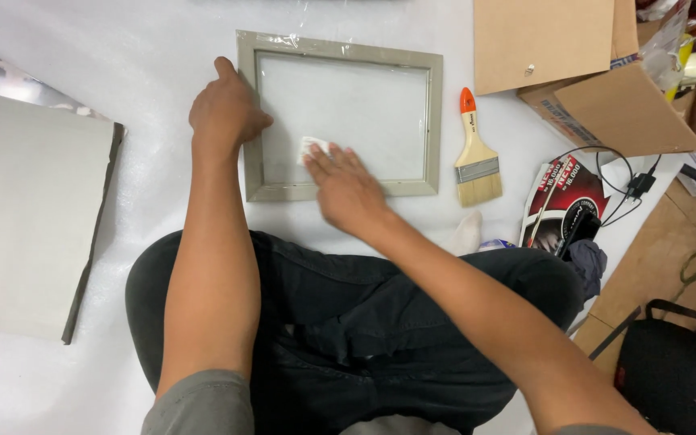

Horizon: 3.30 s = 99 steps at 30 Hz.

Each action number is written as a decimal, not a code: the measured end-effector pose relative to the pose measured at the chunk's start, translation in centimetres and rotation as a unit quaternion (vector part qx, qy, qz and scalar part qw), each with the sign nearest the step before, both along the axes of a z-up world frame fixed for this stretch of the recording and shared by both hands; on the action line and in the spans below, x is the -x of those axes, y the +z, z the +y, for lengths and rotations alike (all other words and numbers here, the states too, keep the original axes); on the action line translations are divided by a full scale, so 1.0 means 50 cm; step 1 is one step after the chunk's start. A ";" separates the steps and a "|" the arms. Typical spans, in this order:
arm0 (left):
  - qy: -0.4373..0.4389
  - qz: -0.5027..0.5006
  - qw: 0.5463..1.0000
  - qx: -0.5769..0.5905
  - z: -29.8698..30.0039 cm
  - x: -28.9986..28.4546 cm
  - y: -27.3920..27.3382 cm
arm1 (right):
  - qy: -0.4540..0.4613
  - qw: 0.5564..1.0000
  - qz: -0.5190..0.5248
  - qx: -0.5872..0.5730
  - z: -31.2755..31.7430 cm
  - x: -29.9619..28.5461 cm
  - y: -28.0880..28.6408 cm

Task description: Assembling a picture frame by cleaning the glass, inserting a picture, and securing the back panel.

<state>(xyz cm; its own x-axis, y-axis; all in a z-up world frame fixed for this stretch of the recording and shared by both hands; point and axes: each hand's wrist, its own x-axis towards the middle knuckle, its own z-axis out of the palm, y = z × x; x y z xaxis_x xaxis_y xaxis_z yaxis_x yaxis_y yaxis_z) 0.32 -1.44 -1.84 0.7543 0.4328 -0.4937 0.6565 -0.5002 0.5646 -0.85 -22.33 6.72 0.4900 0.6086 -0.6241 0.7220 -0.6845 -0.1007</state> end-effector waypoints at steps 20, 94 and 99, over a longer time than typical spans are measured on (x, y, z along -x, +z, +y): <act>0.012 -0.012 0.999 -0.032 -0.011 -0.007 -0.016 | -0.079 0.951 0.002 -0.298 0.008 -0.086 -0.045; -0.003 -0.003 1.000 0.009 -0.002 -0.006 -0.005 | -0.264 0.949 -0.138 -0.102 -0.188 -0.059 -0.080; 0.001 -0.016 1.000 -0.001 -0.002 -0.003 -0.014 | -0.321 0.911 -0.157 -0.207 -0.196 -0.094 -0.084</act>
<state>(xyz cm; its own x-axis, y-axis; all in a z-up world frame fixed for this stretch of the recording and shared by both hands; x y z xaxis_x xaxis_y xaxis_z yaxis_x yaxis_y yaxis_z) 0.49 -1.52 -2.55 0.7689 0.4351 -0.4684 0.6390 -0.5006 0.5840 3.84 -32.11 2.51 0.9424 0.2851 -0.1749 0.2237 -0.9260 -0.3040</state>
